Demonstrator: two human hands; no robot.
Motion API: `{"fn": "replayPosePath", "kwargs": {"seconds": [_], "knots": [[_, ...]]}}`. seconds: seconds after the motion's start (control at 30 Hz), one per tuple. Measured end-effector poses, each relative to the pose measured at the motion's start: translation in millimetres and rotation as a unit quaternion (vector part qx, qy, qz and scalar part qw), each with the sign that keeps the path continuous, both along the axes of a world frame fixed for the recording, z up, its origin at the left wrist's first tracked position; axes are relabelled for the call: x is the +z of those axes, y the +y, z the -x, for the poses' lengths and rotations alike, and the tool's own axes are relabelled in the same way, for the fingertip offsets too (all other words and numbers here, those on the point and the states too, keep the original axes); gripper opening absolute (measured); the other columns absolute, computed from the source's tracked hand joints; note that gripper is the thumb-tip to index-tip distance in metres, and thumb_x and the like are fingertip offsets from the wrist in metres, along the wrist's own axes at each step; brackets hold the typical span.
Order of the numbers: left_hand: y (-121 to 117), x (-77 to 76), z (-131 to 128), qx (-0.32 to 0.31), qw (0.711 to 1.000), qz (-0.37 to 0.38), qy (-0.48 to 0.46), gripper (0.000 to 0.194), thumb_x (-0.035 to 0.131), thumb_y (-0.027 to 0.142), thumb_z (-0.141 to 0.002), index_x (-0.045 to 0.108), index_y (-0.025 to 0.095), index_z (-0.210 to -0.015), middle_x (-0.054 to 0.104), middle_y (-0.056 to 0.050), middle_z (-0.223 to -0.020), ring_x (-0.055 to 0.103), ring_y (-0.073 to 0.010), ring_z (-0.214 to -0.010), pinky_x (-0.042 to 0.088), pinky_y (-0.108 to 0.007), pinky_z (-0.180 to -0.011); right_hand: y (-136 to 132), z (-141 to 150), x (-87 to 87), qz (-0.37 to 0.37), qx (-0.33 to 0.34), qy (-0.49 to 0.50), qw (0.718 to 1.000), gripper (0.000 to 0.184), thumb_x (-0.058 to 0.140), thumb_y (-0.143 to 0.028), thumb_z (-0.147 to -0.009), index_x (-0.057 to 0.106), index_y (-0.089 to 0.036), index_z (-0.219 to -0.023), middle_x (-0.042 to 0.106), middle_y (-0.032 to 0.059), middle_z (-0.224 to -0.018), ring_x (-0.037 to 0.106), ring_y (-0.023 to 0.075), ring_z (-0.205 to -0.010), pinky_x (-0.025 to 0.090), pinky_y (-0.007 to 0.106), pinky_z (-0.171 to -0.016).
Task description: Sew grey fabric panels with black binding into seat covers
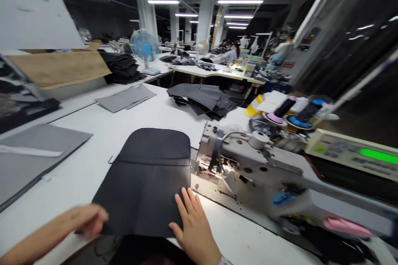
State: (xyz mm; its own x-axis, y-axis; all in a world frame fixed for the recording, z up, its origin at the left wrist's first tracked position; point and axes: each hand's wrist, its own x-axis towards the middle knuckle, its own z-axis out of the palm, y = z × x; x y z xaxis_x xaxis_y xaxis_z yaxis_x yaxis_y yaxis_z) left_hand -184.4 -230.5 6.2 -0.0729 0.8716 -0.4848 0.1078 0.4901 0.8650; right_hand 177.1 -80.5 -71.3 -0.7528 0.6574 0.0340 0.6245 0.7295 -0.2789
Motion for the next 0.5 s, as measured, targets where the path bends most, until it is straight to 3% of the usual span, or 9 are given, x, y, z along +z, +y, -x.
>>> {"fn": "replayPosePath", "kwargs": {"seconds": [0.1,0.13,0.2,0.27,0.33,0.43,0.5], "knots": [[41,5.6,48,0.216,0.965,-0.101,0.108,0.046,0.064,0.061,-0.085,0.074,0.021,-0.106,0.071,-0.012,-0.117,0.067,-0.0253,-0.104,0.057,-0.034,-0.089,5,-4,-18.7,-0.065,0.014,0.035,0.997,0.072,0.059,-0.047,-0.096,0.031,-0.027,-0.159,0.026,0.0065,-0.164,0.031,0.0360,-0.149,0.037,0.056,-0.117],[54,3.2,61,0.280,0.948,-0.099,0.111,0.051,0.064,0.061,-0.084,0.071,0.019,-0.113,0.067,-0.015,-0.126,0.067,-0.0254,-0.106,0.057,-0.035,-0.089,7,-5,-25.2,-0.090,0.023,0.052,0.994,0.073,0.059,-0.047,-0.096,0.030,-0.027,-0.159,0.027,0.0072,-0.164,0.035,0.0369,-0.147,0.040,0.056,-0.115],[81,-4.1,77,0.342,0.935,-0.076,0.055,0.054,0.065,0.057,-0.084,0.067,0.016,-0.119,0.062,-0.019,-0.134,0.070,-0.0228,-0.098,0.058,-0.036,-0.086,13,-7,-35.9,-0.142,0.048,0.084,0.985,0.076,0.059,-0.048,-0.095,0.027,-0.026,-0.160,0.032,0.0089,-0.162,0.041,0.0386,-0.143,0.047,0.056,-0.109],[105,-9.4,77,0.330,0.942,-0.057,-0.010,0.053,0.067,0.054,-0.085,0.067,0.014,-0.119,0.064,-0.019,-0.132,0.072,-0.0202,-0.088,0.060,-0.035,-0.081,17,-8,-41.5,-0.185,0.068,0.103,0.975,0.080,0.061,-0.048,-0.093,0.025,-0.025,-0.161,0.037,0.0100,-0.159,0.047,0.0393,-0.138,0.052,0.054,-0.102],[124,-7.5,66,0.280,0.958,-0.022,-0.063,0.054,0.071,0.056,-0.082,0.070,0.012,-0.113,0.071,-0.019,-0.120,0.073,-0.0226,-0.084,0.061,-0.036,-0.079,21,-9,-42.7,-0.209,0.076,0.112,0.969,0.082,0.062,-0.047,-0.091,0.026,-0.024,-0.161,0.041,0.0110,-0.157,0.052,0.0392,-0.134,0.055,0.052,-0.098],[138,13.4,49,0.182,0.973,0.054,-0.134,0.059,0.079,0.059,-0.074,0.075,0.007,-0.102,0.076,-0.022,-0.104,0.074,-0.0291,-0.089,0.061,-0.035,-0.078,28,-8,-41.7,-0.210,0.076,0.120,0.967,0.081,0.064,-0.045,-0.088,0.030,-0.023,-0.159,0.044,0.0116,-0.155,0.054,0.0386,-0.132,0.056,0.050,-0.097],[137,36.9,44,0.146,0.979,0.046,-0.138,0.057,0.081,0.056,-0.072,0.076,0.007,-0.100,0.078,-0.021,-0.098,0.075,-0.0296,-0.086,0.062,-0.033,-0.074,33,-4,-41.9,-0.199,0.067,0.132,0.969,0.074,0.065,-0.043,-0.089,0.038,-0.025,-0.156,0.048,0.0113,-0.152,0.056,0.0367,-0.131,0.056,0.048,-0.098]]}}
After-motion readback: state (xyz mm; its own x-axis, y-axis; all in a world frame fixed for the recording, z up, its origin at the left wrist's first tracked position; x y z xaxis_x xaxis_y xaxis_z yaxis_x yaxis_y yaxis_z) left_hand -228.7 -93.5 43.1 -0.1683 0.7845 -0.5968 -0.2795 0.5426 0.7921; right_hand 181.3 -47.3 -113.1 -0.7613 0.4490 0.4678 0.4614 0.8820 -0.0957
